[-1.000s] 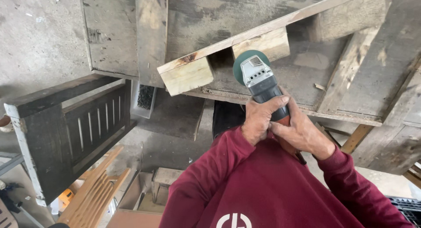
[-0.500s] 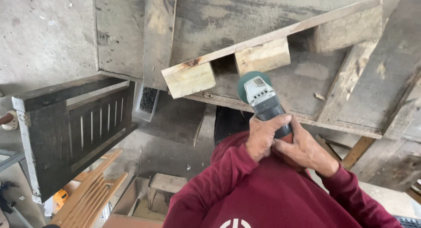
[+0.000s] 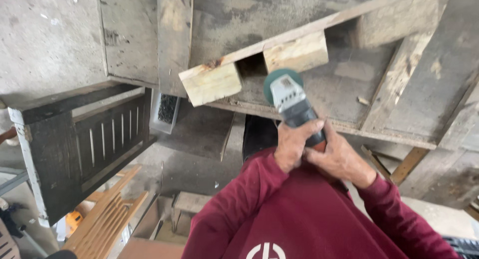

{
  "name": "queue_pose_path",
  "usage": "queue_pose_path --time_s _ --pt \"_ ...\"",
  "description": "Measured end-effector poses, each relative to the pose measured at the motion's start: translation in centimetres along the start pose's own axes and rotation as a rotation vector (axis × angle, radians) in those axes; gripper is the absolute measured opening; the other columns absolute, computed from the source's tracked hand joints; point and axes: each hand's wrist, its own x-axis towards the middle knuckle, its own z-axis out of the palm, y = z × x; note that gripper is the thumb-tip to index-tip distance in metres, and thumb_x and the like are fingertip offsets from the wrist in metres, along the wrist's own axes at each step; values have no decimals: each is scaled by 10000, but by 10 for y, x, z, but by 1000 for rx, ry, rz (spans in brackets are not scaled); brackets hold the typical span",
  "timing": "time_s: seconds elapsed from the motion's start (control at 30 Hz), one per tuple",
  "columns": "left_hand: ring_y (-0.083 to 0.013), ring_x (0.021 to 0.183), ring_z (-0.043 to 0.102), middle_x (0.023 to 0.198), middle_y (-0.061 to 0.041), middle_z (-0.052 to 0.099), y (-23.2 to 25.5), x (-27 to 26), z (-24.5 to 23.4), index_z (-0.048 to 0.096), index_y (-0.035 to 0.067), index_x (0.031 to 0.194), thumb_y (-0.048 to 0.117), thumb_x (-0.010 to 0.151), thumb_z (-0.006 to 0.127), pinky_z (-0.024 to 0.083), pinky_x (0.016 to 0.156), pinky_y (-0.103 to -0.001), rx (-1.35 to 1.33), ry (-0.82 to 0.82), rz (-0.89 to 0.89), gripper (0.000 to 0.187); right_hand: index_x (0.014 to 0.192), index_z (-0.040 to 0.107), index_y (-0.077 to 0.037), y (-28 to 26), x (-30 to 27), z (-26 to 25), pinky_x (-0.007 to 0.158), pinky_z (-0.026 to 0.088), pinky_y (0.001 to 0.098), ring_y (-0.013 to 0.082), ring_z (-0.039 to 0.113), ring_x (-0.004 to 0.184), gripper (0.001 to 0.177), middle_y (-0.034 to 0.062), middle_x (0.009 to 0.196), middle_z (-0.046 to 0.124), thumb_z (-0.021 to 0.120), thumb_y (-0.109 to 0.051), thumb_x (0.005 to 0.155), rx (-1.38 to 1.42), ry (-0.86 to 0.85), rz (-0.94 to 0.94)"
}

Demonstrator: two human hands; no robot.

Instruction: The person uses an angle grinder with a sanding disc to smooth the surface of a wooden pallet. They systematically move the tool across the wood, generating sawdust, and briefly reposition the pallet to access different areas.

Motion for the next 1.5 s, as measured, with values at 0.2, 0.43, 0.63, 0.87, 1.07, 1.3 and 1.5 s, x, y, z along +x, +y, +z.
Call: queue_pose_path --time_s 0.2,0.43,0.63,0.87,1.07,1.3,1.5 --pt "-177 842 698 972 -92 723 -15 5 -1 715 -17 1071 86 846 821 592 780 -329 -16 6 -6 269 1559 279 -45 9 1 -2 985 554 395 300 673 1200 1000 221 1304 645 780 -317 737 -11 -10 137" --pt "-160 887 704 1001 -67 724 -29 29 18 705 18 1095 87 836 823 600 823 -325 -41 -84 -2 293 1615 210 -76 18 7 -23 1061 492 427 319 572 1321 1025 218 1425 553 762 -241 767 197 60 -128" --pt "-170 899 698 1010 -83 724 -29 34 28 713 5 1084 94 863 824 594 834 -343 4 -135 -16 263 1618 195 -117 20 7 -30 1060 499 455 310 573 1317 1081 198 1414 548 796 -297 738 131 90 -5" --pt "-194 912 716 1019 -105 729 -30 44 42 709 11 1088 129 862 815 613 845 -369 85 -189 -73 276 1634 169 -103 28 7 -41 1057 501 472 321 554 1326 1089 204 1443 504 783 -297 756 178 144 -44" --pt "-215 953 721 1056 -119 727 -34 59 61 700 17 1138 166 853 816 615 877 -371 158 -280 -79 342 1647 153 -90 34 3 -51 1041 526 451 308 574 1306 1060 205 1432 515 739 -238 777 206 248 -35" --pt "-204 944 721 1045 -91 713 -31 50 51 672 32 1142 165 840 818 631 858 -365 117 -257 -76 361 1633 102 -88 14 0 -45 981 555 440 326 597 1242 1110 221 1399 503 760 -198 745 97 214 -62" --pt "-173 864 686 996 -71 698 -7 24 16 676 20 1115 85 852 823 598 795 -343 -96 -60 -75 308 1653 71 -141 -18 2 -28 967 567 407 333 693 1156 1136 245 1301 635 748 -292 754 37 -4 142"
